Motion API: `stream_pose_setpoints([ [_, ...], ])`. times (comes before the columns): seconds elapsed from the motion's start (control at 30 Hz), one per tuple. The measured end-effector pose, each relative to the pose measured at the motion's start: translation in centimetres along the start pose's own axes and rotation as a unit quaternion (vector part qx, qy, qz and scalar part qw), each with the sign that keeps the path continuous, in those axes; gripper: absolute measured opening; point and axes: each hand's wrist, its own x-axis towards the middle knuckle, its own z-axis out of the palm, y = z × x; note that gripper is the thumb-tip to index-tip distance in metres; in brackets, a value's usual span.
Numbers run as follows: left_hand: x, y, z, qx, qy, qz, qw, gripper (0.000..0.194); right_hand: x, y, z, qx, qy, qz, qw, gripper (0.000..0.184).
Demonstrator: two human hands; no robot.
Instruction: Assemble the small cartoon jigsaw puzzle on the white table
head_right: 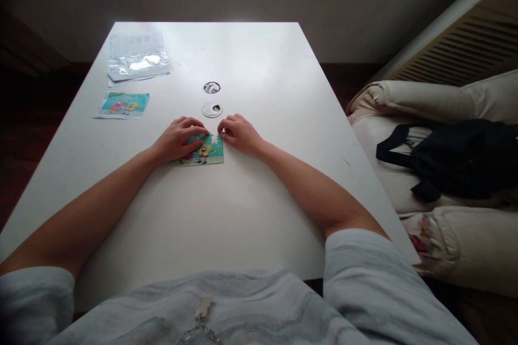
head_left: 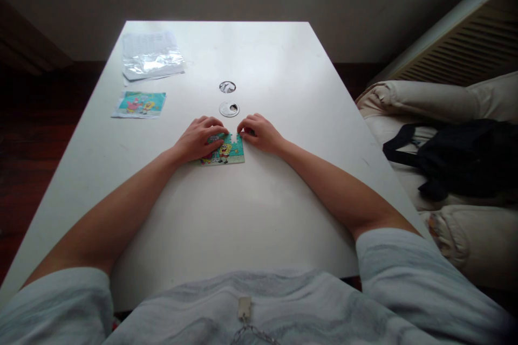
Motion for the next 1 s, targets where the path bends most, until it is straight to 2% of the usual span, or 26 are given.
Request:
stream_pose_setpoints([
  [1.0, -0.03, -0.06, 0.09, 0.004, -0.002, 0.001, 1.0, 0.033, 0.03, -0.1, -0.03, -0.004, 0.0, 0.005, 1.0, 0.013],
])
